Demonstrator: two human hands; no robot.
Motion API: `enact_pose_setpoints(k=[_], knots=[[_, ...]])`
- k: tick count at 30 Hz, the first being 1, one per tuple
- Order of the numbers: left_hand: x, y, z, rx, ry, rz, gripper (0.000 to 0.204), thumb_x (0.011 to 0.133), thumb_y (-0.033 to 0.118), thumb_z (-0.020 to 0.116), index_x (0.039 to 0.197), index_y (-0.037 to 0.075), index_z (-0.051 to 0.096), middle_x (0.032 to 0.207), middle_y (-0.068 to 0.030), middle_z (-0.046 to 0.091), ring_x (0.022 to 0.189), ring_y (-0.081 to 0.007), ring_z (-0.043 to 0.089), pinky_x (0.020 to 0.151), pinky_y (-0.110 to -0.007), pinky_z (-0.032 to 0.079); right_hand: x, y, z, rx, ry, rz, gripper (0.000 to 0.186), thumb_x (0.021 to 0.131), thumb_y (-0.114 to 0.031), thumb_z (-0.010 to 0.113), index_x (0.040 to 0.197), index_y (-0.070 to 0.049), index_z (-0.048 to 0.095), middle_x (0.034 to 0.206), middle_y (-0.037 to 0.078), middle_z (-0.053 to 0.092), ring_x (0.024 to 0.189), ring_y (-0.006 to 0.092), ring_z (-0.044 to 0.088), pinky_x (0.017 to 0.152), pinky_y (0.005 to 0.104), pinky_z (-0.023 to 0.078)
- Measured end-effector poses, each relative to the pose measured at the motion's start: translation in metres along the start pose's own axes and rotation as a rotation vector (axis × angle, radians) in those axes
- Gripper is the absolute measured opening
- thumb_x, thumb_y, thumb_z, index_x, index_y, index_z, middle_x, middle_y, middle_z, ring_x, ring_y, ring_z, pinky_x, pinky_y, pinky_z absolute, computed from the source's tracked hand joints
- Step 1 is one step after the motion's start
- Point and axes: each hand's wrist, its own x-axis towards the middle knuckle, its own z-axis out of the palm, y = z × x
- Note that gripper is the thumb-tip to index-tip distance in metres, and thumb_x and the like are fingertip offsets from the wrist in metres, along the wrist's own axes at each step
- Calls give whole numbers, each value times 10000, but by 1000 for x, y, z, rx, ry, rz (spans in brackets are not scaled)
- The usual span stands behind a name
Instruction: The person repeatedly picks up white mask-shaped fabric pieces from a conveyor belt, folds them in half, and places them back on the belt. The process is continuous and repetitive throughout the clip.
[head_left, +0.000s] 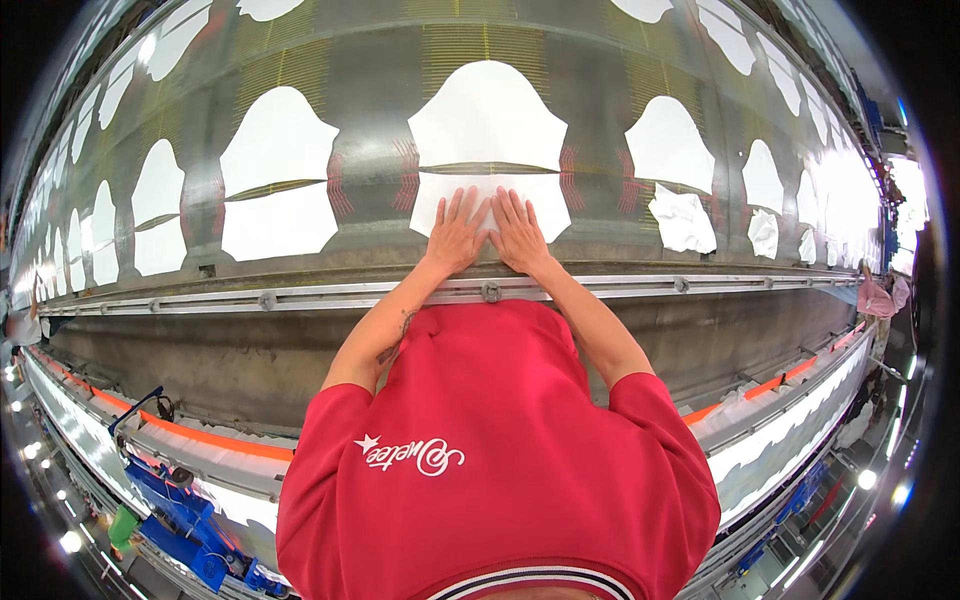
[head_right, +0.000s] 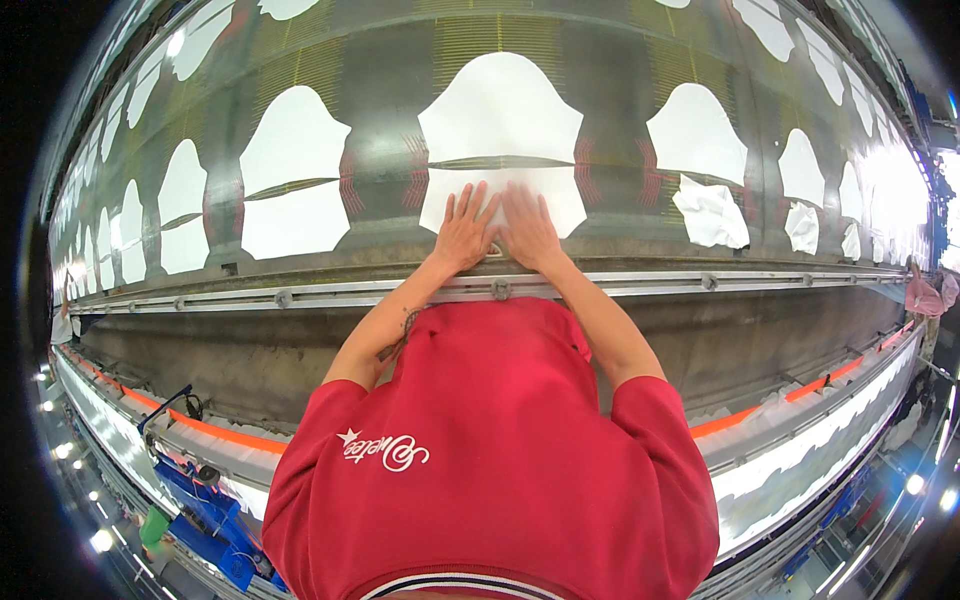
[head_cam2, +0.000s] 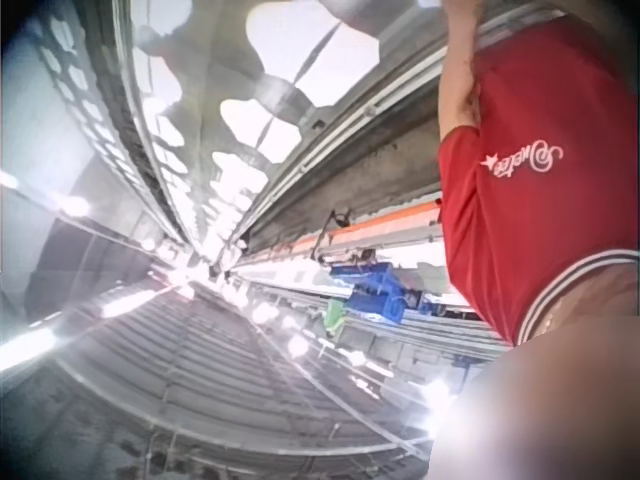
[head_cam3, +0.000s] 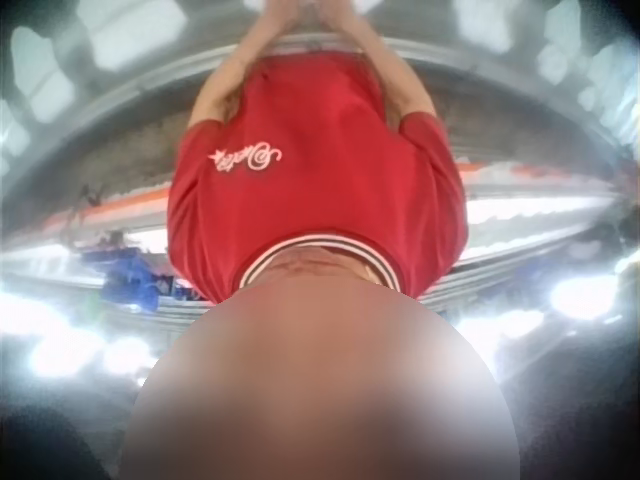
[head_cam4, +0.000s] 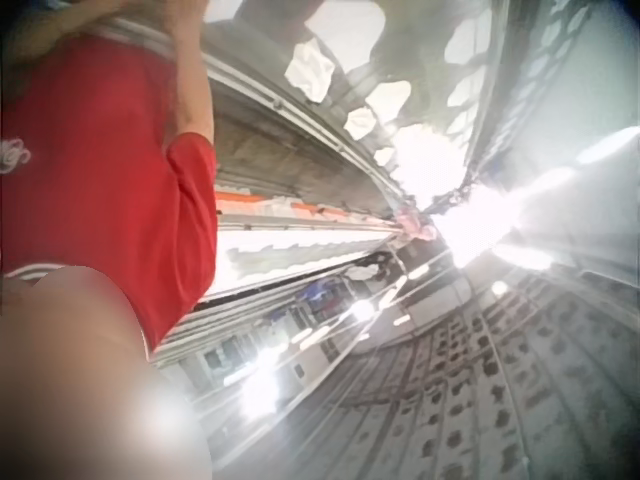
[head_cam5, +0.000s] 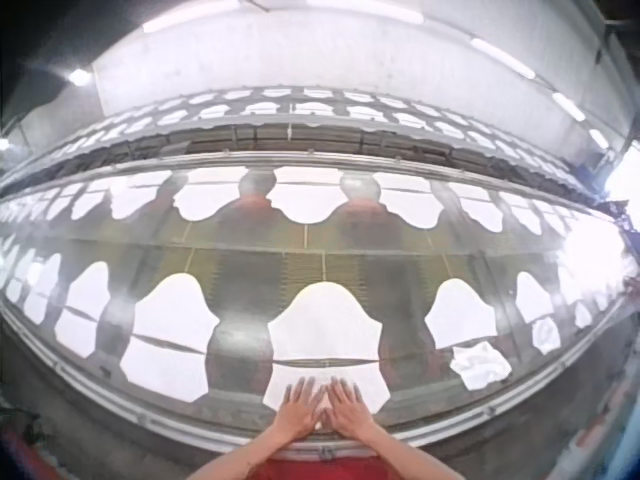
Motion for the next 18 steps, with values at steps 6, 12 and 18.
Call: enact_pose_setpoints(k=[6,12,18], knots=[[14,-25,-2,45,83,-134,691,1035,513,575,1673,323,387,1784,-158,195,1632,-451,142,1290,-672,110,17,-1,8,-103,-10,84,679,1058,-539,532,1681,-333,360,1793,167,132,1619,526,86,1248,757,100],[22,-26,0,104,63,-130,730,1018,547,586,1685,354,361,1797,-146,165,1626,-487,143,1275,-704,114,21,5,15,-64,-22,114,716,1038,-628,510,1687,-392,325,1810,141,66,1634,506,33,1250,762,70],[21,-30,-4,185,-2,-138,793,1027,573,573,1710,264,313,1793,-177,156,1630,-488,130,1271,-709,106,13,38,-19,380,-20,104,791,1034,-591,576,1702,-262,309,1791,172,139,1644,418,134,1306,623,129]])
